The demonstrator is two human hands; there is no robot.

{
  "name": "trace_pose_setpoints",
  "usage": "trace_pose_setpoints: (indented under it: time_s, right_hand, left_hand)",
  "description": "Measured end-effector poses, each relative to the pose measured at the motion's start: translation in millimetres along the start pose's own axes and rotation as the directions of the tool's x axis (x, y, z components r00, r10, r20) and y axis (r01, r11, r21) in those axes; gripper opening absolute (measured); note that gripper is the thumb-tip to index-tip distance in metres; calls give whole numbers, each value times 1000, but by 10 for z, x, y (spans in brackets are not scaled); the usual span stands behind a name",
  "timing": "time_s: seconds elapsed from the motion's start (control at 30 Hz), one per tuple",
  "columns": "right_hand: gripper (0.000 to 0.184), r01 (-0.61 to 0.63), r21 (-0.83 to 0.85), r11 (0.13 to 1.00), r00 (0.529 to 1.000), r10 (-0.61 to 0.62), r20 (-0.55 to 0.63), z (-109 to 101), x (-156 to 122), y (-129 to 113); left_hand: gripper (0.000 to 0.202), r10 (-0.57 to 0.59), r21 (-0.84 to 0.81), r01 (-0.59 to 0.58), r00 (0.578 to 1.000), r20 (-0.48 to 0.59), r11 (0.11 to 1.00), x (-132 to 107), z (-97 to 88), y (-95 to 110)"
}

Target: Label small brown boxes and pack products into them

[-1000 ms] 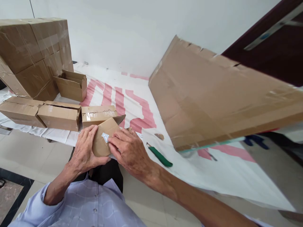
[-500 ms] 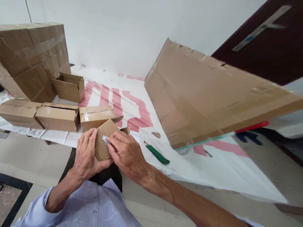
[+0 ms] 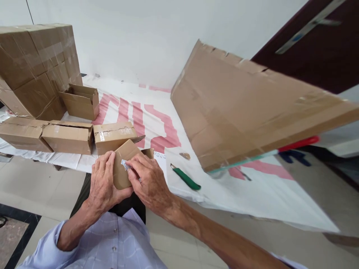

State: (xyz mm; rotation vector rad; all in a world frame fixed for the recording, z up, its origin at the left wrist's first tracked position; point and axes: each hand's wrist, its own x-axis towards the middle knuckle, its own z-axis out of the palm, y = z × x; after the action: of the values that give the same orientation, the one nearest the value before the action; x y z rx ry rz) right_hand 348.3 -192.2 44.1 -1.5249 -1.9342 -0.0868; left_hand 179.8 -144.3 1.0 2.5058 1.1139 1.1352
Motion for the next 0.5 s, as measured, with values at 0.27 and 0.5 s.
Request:
trace_pose_setpoints:
  time_s: [0.27, 0.5]
  right_hand:
    - [20, 3, 59, 998, 1000, -4, 27, -19, -40, -14]
    - [19, -13, 111, 994, 999, 10, 31, -74, -34, -36]
  left_hand:
    - [101, 24, 21, -23, 999, -33, 1000, -40, 18, 19]
    - [101, 32, 28, -31, 999, -38, 999, -43, 15, 41]
